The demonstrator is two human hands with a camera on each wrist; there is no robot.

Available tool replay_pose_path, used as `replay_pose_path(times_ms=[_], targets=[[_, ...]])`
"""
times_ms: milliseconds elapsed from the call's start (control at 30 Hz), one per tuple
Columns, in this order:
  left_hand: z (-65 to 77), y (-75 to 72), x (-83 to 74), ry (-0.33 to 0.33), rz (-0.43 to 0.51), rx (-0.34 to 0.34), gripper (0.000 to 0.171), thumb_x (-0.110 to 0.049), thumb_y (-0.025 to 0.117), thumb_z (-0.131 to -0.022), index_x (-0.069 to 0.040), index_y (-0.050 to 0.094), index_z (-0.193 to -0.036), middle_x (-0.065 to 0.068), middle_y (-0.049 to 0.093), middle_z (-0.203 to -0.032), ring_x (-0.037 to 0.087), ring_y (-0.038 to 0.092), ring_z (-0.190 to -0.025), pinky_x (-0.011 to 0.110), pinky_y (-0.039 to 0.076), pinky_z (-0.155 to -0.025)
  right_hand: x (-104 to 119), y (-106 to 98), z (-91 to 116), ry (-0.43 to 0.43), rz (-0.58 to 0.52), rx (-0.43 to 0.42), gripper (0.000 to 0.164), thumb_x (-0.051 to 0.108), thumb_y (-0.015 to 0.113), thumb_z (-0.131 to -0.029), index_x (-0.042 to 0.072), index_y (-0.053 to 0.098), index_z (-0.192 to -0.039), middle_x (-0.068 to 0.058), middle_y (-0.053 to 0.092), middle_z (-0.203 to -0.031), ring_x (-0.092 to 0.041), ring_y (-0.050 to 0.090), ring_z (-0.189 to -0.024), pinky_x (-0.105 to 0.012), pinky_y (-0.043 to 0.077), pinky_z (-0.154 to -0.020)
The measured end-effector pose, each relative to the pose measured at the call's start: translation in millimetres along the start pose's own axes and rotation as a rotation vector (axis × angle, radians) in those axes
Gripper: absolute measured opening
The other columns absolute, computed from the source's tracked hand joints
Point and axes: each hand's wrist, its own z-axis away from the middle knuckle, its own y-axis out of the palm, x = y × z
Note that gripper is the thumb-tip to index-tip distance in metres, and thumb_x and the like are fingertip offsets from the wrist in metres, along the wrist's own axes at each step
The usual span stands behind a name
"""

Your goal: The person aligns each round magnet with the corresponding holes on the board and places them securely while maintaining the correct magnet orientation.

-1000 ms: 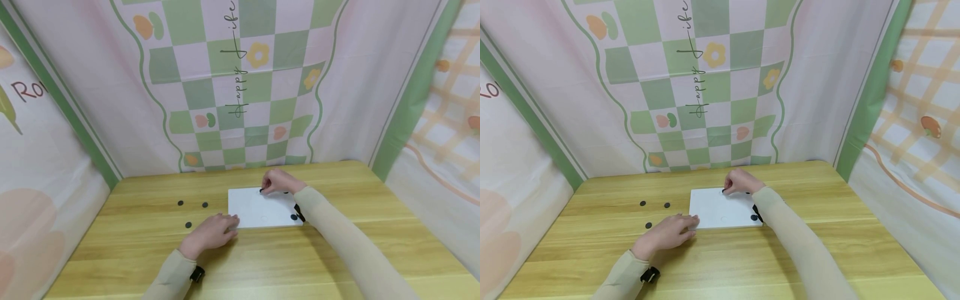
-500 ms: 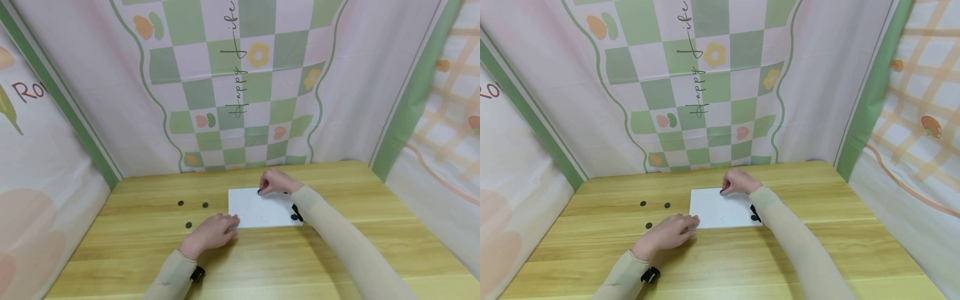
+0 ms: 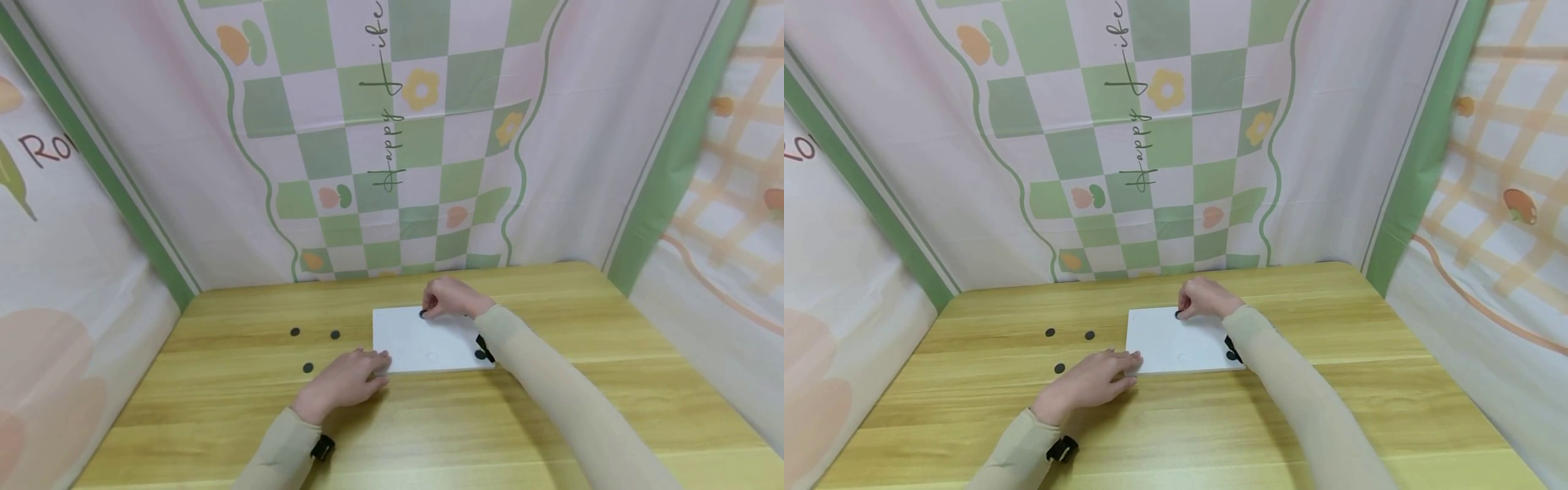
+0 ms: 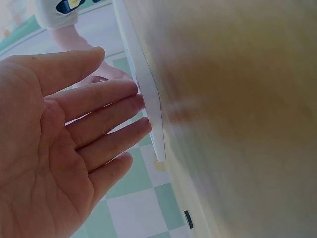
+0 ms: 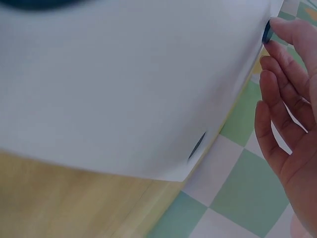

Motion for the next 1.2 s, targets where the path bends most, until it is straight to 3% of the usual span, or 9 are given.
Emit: replay_pose_path(times_ms=[1200], targets=[[0.4,1.5,0.9,-0.009,0.011,0.003,0.043,-0.029,0.052,-0.097,-0.008,0.053,-0.135,0.007,0.050,-0.141,0.024,0.048,-0.130,0.045,0.033,-0.113,-0.7,1.8,0.7,-0.037,0.002,0.011,0.005,0.019,0.075,-0.081,0.019,0.072,-0.085,0.010,0.064,-0.077,-0.003,0.056,-0.069,-0.019,0.049,-0.062]])
